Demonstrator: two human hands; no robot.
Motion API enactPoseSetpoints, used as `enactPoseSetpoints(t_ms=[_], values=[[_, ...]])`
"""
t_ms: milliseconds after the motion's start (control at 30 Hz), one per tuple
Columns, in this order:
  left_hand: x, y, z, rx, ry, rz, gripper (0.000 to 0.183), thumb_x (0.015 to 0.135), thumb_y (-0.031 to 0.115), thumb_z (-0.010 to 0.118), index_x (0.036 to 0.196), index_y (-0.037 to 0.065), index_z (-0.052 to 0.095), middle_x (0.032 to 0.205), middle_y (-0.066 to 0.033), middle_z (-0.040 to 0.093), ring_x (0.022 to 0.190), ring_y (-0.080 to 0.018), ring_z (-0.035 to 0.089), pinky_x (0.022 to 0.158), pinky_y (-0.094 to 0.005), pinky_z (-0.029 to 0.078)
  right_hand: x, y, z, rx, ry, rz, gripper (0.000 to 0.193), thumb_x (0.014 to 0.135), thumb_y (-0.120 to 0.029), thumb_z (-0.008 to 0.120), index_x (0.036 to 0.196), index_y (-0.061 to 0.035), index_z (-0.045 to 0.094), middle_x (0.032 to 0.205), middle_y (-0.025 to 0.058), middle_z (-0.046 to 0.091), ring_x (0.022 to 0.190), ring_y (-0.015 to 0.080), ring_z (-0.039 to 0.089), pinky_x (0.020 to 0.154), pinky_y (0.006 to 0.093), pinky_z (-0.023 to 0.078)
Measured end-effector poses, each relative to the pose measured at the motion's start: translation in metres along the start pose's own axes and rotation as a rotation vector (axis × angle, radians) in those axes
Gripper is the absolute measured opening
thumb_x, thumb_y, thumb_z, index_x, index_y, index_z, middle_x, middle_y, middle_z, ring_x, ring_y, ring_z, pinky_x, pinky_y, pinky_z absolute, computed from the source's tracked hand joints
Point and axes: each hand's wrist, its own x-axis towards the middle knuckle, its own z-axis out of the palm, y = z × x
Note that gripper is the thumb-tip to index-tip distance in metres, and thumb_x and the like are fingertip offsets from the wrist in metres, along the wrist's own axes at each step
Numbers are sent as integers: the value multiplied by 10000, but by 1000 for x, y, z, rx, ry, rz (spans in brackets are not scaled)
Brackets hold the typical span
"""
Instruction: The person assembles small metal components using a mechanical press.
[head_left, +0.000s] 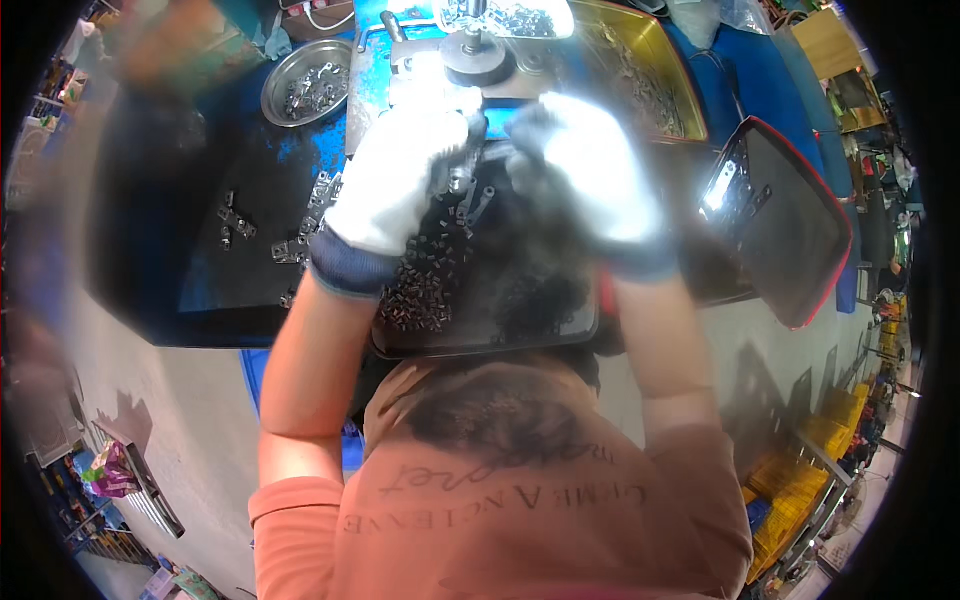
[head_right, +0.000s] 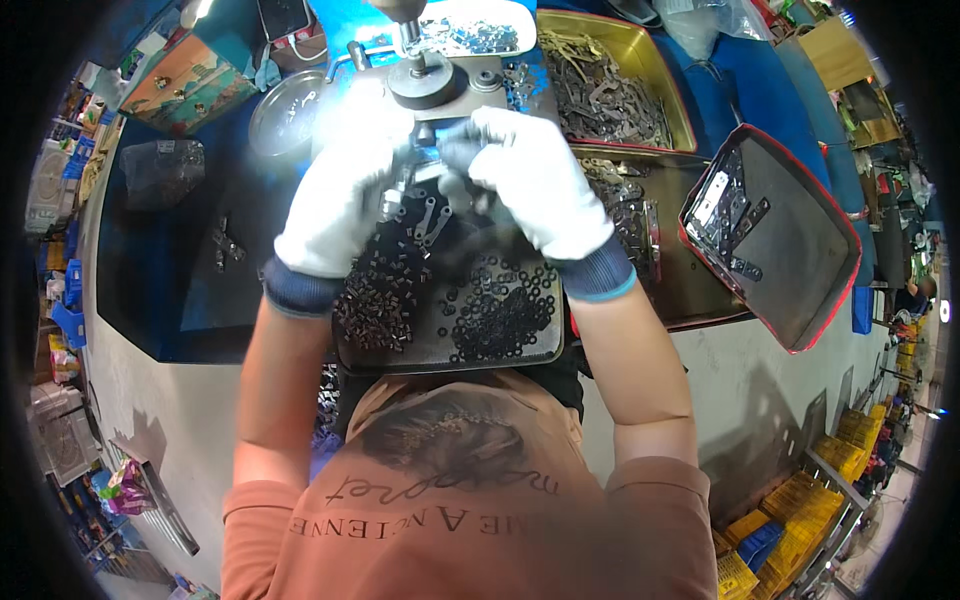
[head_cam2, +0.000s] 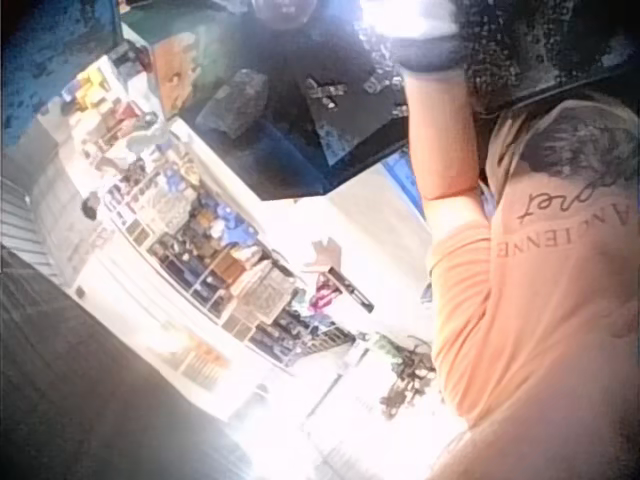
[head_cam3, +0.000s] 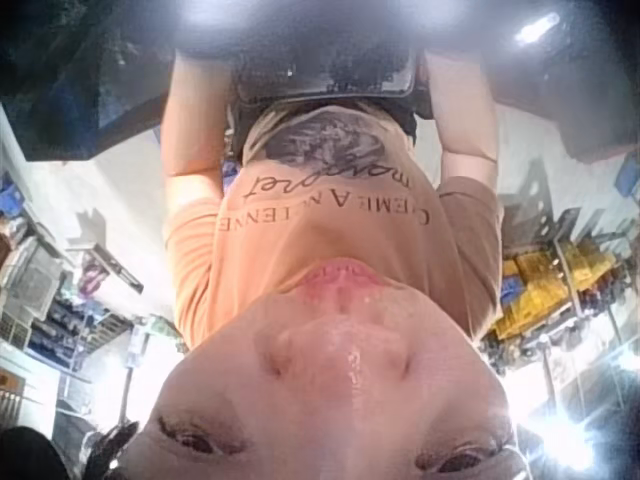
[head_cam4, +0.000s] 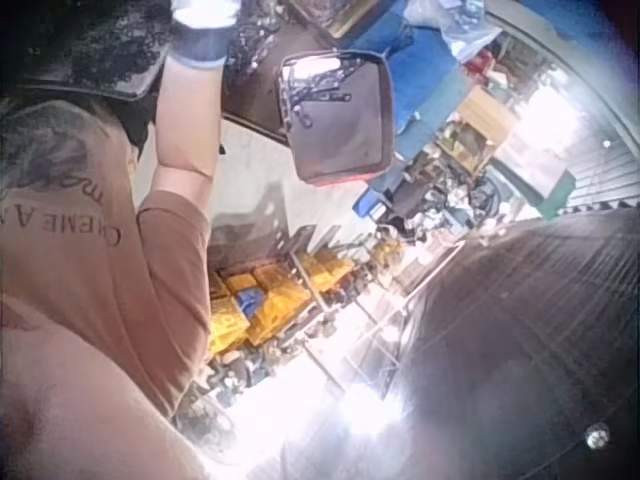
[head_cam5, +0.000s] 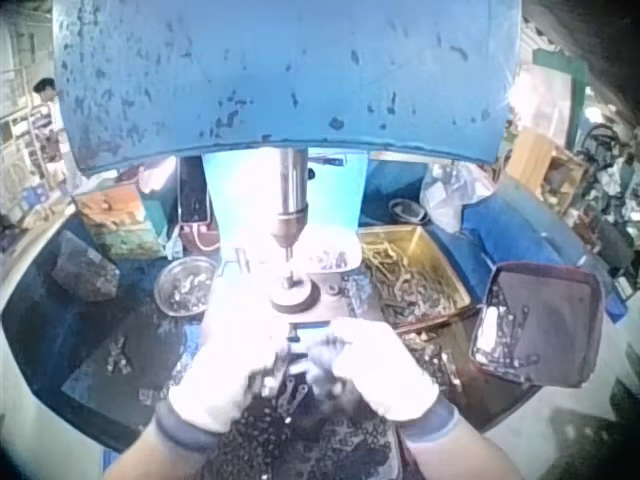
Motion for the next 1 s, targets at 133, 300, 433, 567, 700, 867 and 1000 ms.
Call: enactPoseSetpoints(t_ms=[133, 300, 433, 567, 700, 867, 1000], values=[[46, 15, 6, -386, 162, -381, 188, 880, 142, 565, 1038, 58, 625, 865, 13, 611, 673, -25, 539, 523, -135, 392, 37, -9, -5, -198, 126, -189, 201, 852, -202, 587, 894, -10, 627, 735, 61, 670, 592, 88, 619, 499, 194, 450], [66, -43, -37, 385, 64, 38, 196, 845, 259, 624, 921, 84, 668, 711, 41, 579, 548, -22, 472, 457, -163, 339, 49, -12, -8, -70, 43, -273, 232, 848, -231, 591, 896, -8, 633, 734, 75, 671, 595, 105, 629, 520, 199, 479], [67, -43, -37, 203, 80, -40, 194, 835, 283, 633, 873, 96, 668, 679, 43, 567, 517, -28, 458, 437, -173, 333, 56, -9, -7, -166, 110, -137, 231, 845, -230, 597, 883, -4, 629, 721, 73, 666, 586, 108, 624, 518, 198, 476], [67, -8, -21, 71, 78, -330, 180, 830, 285, 642, 825, 105, 653, 659, 42, 553, 491, -34, 438, 423, -176, 317, 53, -9, -9, -158, 115, -155, 223, 842, -222, 601, 861, -1, 627, 699, 71, 657, 570, 108, 616, 498, 203, 461], [67, 4, -18, 70, 118, -455, 179, 826, 285, 647, 802, 108, 648, 637, 42, 546, 477, -36, 407, 419, -173, 300, 52, -11, -6, -233, 129, -195, 219, 841, -225, 600, 839, -8, 628, 682, 72, 655, 560, 107, 614, 486, 206, 453], [73, -24, -36, 126, 49, -301, 170, 825, 275, 650, 785, 109, 649, 610, 43, 535, 476, -36, 401, 412, -173, 285, 56, -8, -8, -230, 125, -182, 238, 846, -239, 594, 861, -3, 628, 681, 69, 657, 564, 110, 619, 493, 204, 459], [72, -27, -40, 101, 50, -284, 183, 827, 283, 649, 819, 100, 649, 628, 36, 552, 478, -31, 425, 414, -174, 284, 57, -9, -9, -217, 91, -169, 255, 850, -250, 589, 898, -3, 631, 697, 67, 660, 571, 107, 619, 505, 199, 462]])
